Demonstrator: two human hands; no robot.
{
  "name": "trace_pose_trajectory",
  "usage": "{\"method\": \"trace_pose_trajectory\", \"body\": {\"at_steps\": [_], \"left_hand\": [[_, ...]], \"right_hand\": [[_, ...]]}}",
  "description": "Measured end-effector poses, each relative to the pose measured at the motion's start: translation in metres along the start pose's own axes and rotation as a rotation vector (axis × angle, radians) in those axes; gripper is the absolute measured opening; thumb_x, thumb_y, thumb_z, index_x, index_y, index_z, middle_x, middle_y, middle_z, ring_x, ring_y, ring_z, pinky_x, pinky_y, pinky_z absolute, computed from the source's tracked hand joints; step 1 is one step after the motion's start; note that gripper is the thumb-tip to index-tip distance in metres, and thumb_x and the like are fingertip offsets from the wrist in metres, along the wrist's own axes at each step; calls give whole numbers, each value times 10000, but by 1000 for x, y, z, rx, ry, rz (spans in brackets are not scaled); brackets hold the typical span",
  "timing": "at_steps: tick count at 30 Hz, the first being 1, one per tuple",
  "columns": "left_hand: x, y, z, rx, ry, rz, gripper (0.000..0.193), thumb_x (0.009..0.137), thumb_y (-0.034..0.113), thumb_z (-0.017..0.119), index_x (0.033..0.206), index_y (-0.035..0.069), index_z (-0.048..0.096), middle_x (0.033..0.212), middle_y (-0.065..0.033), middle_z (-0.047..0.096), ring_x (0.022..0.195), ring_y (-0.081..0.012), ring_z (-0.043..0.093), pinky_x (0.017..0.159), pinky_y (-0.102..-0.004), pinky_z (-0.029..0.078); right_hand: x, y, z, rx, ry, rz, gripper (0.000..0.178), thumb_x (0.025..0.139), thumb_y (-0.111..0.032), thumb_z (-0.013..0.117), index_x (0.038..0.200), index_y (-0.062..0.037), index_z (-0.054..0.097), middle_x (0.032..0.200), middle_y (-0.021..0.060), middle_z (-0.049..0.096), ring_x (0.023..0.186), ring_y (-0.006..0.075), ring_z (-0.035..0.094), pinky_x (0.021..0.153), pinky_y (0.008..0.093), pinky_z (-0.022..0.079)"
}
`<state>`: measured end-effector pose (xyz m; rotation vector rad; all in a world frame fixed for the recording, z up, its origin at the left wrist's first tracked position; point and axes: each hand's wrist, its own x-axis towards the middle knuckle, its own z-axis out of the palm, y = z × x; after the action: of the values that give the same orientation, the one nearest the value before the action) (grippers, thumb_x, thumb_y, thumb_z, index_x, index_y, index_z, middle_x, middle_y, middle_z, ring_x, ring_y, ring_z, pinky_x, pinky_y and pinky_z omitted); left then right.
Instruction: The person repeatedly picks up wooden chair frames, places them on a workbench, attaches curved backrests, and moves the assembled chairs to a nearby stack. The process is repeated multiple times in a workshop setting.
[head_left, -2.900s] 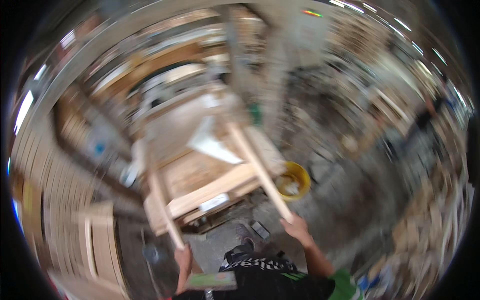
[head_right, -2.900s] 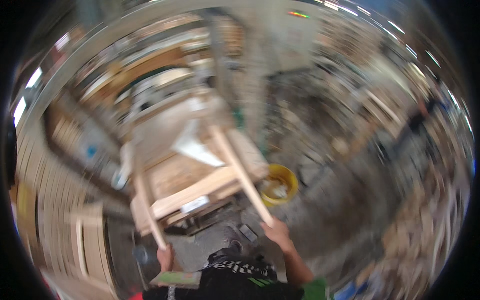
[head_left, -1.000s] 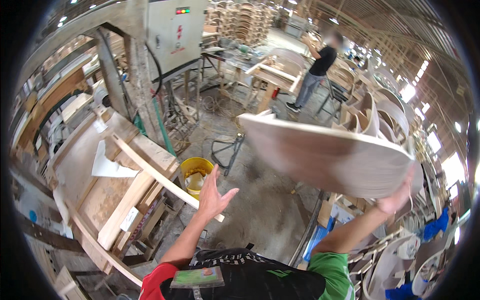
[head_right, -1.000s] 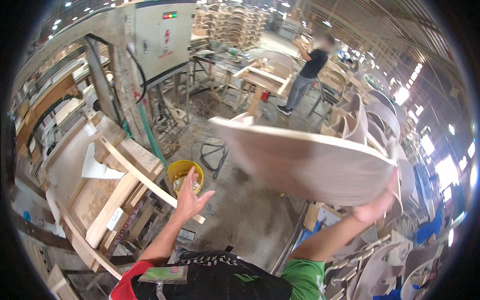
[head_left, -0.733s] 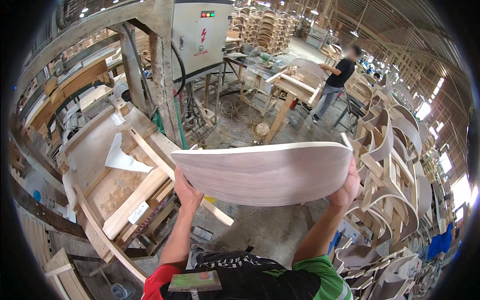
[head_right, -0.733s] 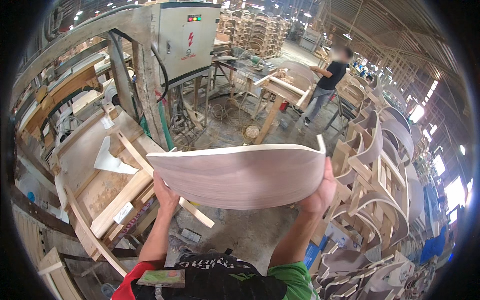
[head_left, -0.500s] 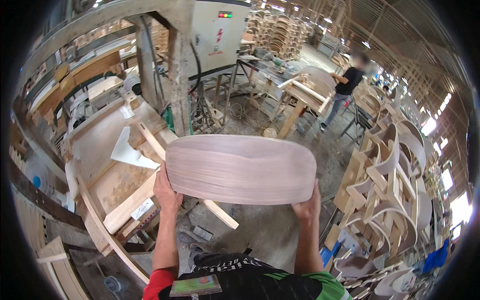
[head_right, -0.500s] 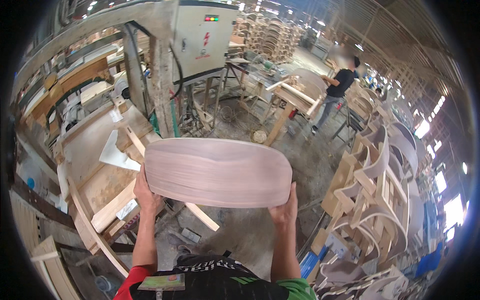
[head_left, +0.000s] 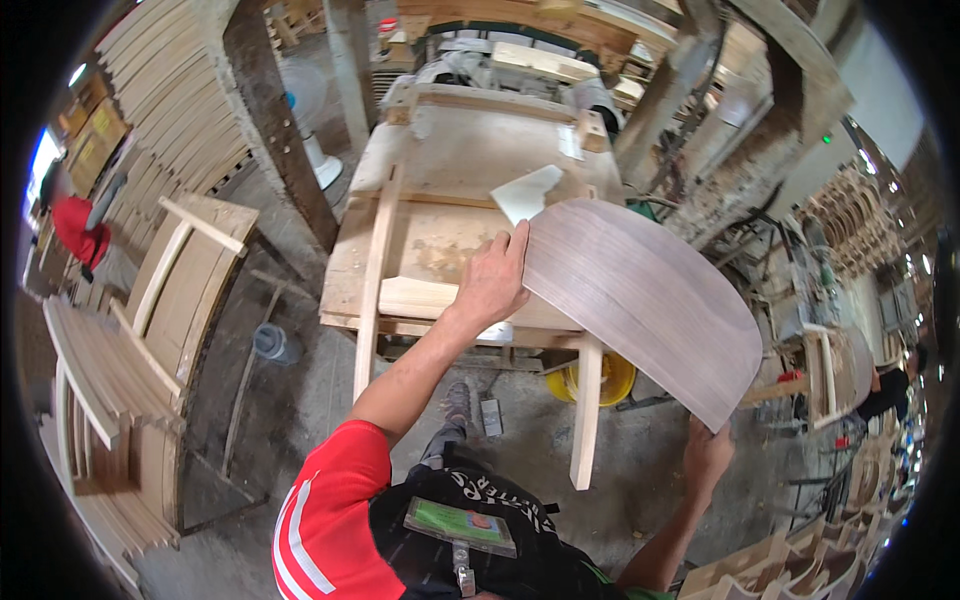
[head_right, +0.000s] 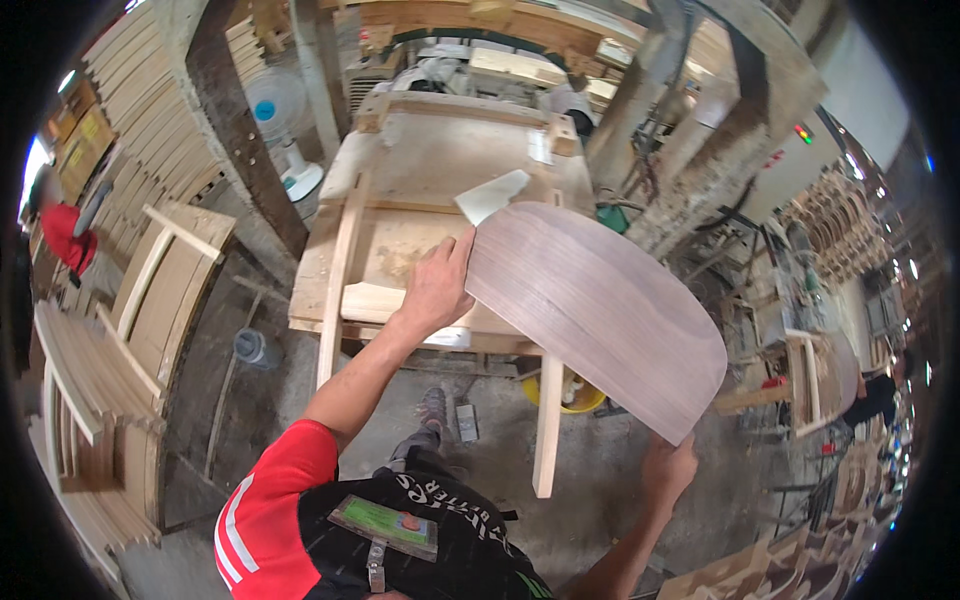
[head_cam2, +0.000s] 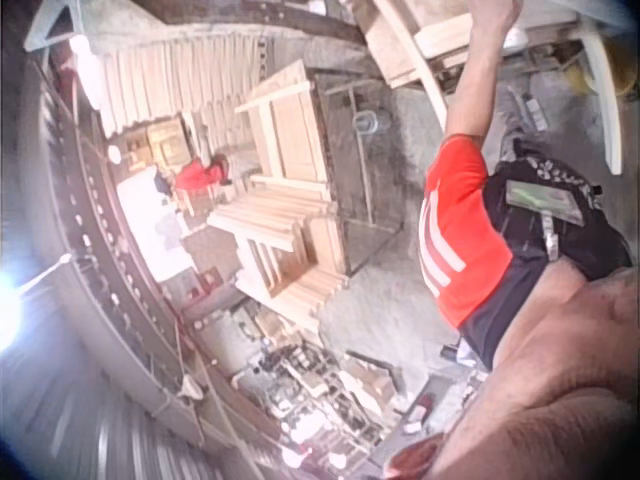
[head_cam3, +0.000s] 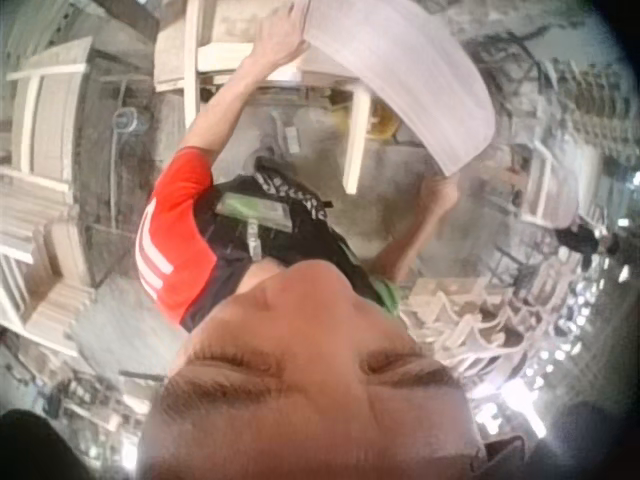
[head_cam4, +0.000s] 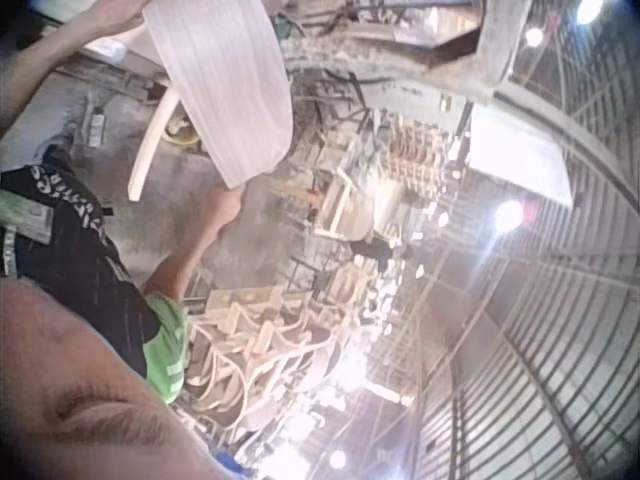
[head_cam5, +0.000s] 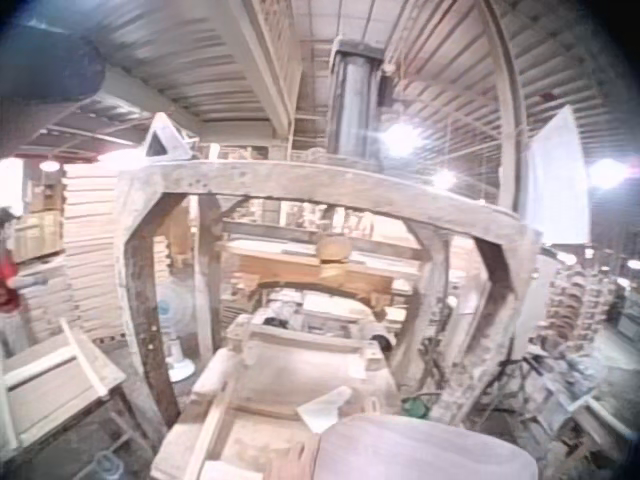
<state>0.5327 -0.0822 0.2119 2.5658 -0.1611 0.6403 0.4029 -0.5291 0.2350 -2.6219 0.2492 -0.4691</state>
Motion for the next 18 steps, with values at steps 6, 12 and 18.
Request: {"method": "trace_pose_trajectory", "body": {"at_steps": [6, 12, 18], "left_hand": [[39, -93, -31, 180, 13, -207, 874, 720, 46, 740, 1509, -28, 371, 1114, -263, 614, 963, -444, 659, 844, -510, 576], [100, -219, -69, 202, 60, -229, 854, 774, 53, 677, 1539, -32, 305, 1248, -344, 608, 1064, -511, 645, 907, -555, 558], [131, -282, -66, 211, 64, -268, 772, 901, 159, 603, 1576, -11, 268, 1378, -346, 553, 1195, -518, 595, 993, -563, 507]], "right_hand": [[134, -112, 86, -60, 39, -258, 408, 836, -79, 609, 1241, -26, 621, 1108, 245, 695, 1056, 491, 637, 902, 543, 504], [241, -231, 175, -90, 68, -481, 504, 811, -31, 591, 1310, 3, 529, 1187, 303, 644, 1067, 508, 631, 912, 557, 502], [286, -287, 243, -63, 68, -478, 399, 857, -83, 637, 1225, 34, 540, 1075, 336, 657, 953, 534, 653, 844, 565, 525]]}}
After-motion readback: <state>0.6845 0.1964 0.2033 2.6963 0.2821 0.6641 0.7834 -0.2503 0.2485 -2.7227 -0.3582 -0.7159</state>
